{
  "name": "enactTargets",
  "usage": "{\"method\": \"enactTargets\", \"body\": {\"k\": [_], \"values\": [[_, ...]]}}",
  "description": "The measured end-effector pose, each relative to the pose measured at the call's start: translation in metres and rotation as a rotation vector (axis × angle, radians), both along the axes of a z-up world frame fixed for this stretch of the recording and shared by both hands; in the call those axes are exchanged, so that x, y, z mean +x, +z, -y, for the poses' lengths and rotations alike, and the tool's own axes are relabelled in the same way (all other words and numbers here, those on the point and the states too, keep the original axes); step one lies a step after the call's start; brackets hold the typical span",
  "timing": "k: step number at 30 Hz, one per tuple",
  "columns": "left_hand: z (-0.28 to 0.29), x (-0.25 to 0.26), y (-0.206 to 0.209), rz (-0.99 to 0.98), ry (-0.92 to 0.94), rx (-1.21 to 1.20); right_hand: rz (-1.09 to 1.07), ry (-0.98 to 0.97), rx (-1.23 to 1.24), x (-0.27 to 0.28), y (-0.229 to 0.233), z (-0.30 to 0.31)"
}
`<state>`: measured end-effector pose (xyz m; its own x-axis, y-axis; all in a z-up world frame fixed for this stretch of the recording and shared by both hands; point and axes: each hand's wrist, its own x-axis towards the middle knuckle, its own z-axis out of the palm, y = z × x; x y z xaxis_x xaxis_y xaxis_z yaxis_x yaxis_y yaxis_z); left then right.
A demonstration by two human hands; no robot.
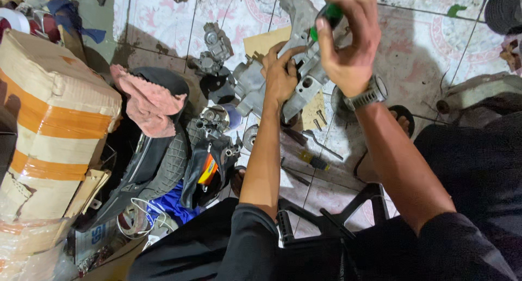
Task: The person sits cross-legged on a chair and works on a cylindrical mechanical part, using a small tool to adjust internal components. They then use a screwdriver to tighten screws on a larger metal casing.
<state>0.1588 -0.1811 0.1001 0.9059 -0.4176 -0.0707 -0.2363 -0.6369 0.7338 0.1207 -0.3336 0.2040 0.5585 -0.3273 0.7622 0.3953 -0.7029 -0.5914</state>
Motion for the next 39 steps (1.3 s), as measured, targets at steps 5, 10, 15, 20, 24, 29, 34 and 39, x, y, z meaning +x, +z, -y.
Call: {"method": "enactTargets", "body": {"k": [5, 10, 15, 20, 24, 29, 34, 39], "values": [[-0.001, -0.002, -0.001, 0.006, -0.002, 0.004, 0.025, -0.004, 0.049, -0.004, 0.007, -0.002], [0.000, -0.003, 0.007, -0.023, 0.004, 0.001, -0.051, -0.052, 0.001, -0.008, 0.001, -0.006], [-0.001, -0.003, 0.003, -0.006, 0.000, -0.007, -0.040, -0.105, 0.004, -0.004, 0.008, -0.010], [0.000, -0.003, 0.003, -0.022, 0.010, -0.017, -0.048, -0.037, -0.031, -0.008, 0.001, -0.004], [0.000, -0.003, 0.004, -0.039, 0.009, -0.018, -0.083, -0.048, 0.011, -0.008, 0.005, -0.007], [0.000, -0.003, 0.006, -0.005, 0.006, -0.016, -0.021, -0.012, 0.007, -0.010, 0.008, -0.004], [-0.001, -0.003, 0.005, -0.026, -0.001, 0.009, -0.074, -0.044, -0.041, -0.010, 0.016, -0.001], [-0.001, -0.003, 0.003, -0.021, 0.000, 0.006, -0.104, -0.042, -0.001, -0.014, 0.006, 0.002]]}}
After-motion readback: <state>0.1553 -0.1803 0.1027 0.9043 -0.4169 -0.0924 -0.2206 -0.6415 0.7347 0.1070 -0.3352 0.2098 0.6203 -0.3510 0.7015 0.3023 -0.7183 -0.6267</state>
